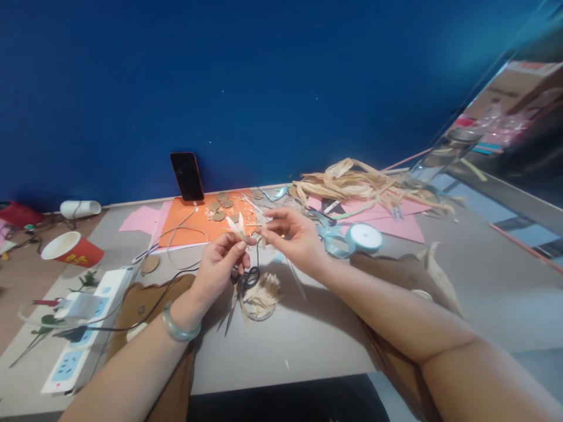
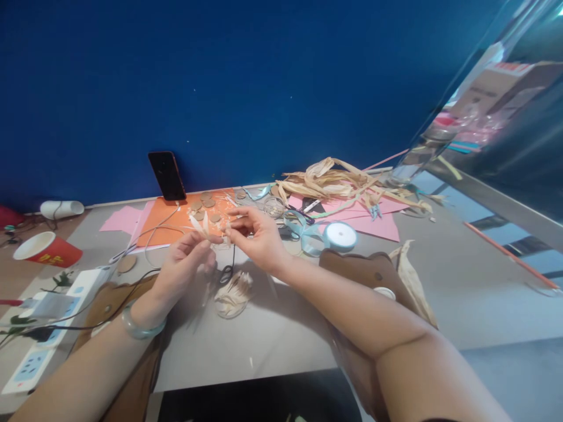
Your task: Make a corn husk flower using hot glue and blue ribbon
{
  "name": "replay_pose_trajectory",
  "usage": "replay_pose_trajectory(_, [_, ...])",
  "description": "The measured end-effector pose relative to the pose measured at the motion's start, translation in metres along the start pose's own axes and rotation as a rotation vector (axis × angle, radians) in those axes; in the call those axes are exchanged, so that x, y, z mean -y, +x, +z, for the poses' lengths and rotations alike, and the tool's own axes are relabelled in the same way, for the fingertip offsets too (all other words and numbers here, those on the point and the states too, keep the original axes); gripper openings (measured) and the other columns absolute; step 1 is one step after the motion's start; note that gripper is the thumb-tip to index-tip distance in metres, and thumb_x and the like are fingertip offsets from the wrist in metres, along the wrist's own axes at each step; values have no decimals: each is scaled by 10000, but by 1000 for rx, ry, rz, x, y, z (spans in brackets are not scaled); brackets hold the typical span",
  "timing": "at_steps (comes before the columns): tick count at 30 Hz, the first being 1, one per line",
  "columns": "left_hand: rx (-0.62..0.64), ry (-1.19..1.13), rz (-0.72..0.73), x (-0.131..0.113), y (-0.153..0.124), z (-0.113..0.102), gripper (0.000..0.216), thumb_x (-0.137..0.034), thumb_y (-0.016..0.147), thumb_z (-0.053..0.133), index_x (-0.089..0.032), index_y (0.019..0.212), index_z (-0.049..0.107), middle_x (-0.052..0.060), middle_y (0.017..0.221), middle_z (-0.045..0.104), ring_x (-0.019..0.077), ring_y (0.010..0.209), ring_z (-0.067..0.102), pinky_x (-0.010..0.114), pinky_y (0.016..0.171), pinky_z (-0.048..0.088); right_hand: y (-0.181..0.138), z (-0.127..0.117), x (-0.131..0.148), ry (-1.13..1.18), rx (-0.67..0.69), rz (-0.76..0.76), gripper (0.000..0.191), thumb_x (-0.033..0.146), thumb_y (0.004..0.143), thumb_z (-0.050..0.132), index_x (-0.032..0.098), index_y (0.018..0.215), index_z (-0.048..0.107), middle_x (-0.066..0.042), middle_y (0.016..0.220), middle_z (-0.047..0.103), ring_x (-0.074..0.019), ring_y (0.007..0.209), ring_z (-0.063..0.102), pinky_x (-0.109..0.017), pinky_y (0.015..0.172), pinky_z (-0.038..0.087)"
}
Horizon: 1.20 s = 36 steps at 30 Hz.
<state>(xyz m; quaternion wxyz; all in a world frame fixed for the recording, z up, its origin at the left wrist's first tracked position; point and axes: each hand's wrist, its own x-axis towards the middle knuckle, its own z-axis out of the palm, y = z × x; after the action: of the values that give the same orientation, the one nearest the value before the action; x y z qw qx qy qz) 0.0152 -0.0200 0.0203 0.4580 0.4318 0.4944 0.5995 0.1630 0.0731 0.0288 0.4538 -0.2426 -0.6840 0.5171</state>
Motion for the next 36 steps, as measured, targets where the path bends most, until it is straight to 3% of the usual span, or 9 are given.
replay_pose_trajectory(2, [10,12,-4,1,0,0,226,-379,818,631,-160,874,608,-21,550,582,89,461,495,226,486,412,2,0,-1,115,25,95,422,267,731,725,177,1089,520,15,692,691,-111,598,631,-234,576,505])
replay_pose_trajectory(6, [26,22,-15,3,-1,3,219,-371,801,653,-173,793,561,-22,551,598,85,455,502,217,480,403,3,1,-2,233,39,185,307,299,701,757,165,897,563,15,647,678,-120,598,650,-255,603,530])
replay_pose_trajectory(12, [8,32,-34,5,-3,4,230,-371,780,675,-166,779,569,-19,554,599,82,459,495,213,485,396,0,4,-1,213,1,198,309,329,686,769,163,875,589,7,664,685,-130,601,661,-279,625,542])
replay_pose_trajectory(15, [-10,58,-13,4,-2,1,228,-374,786,669,-161,783,587,-17,556,588,86,469,492,222,499,404,0,2,-1,172,28,195,293,312,710,749,155,916,611,12,632,672,-119,593,644,-266,624,534])
replay_pose_trajectory(19, [-40,84,30,3,1,-4,215,-360,798,658,-165,753,579,-15,563,585,91,481,505,229,516,425,5,-2,-2,134,104,168,193,271,695,750,147,810,658,-6,678,678,-111,589,632,-253,596,524])
replay_pose_trajectory(26, [-57,101,56,2,3,-7,196,-333,796,664,-164,737,584,-17,562,584,85,484,511,217,508,431,9,-11,2,-208,329,99,142,229,749,681,141,852,721,-33,753,719,-126,653,630,-247,610,485])
replay_pose_trajectory(30, [-52,94,57,1,2,-5,190,-340,792,667,-159,789,611,-15,561,584,94,486,521,225,504,442,8,-14,4,-486,447,9,108,132,775,614,152,770,720,-31,749,696,-131,703,610,-256,677,445])
replay_pose_trajectory(33, [-59,64,79,0,2,-3,189,-342,800,657,-159,804,613,-15,565,585,97,487,525,230,503,456,8,-13,4,-531,316,-91,94,130,772,615,153,724,692,-33,760,637,-134,741,568,-261,693,420])
replay_pose_trajectory(36, [-51,49,83,-1,1,-1,193,-335,794,666,-147,807,626,13,638,630,102,518,558,228,506,471,7,-10,5,-304,182,-36,74,209,799,622,149,757,636,0,681,577,-103,621,502,-234,592,401])
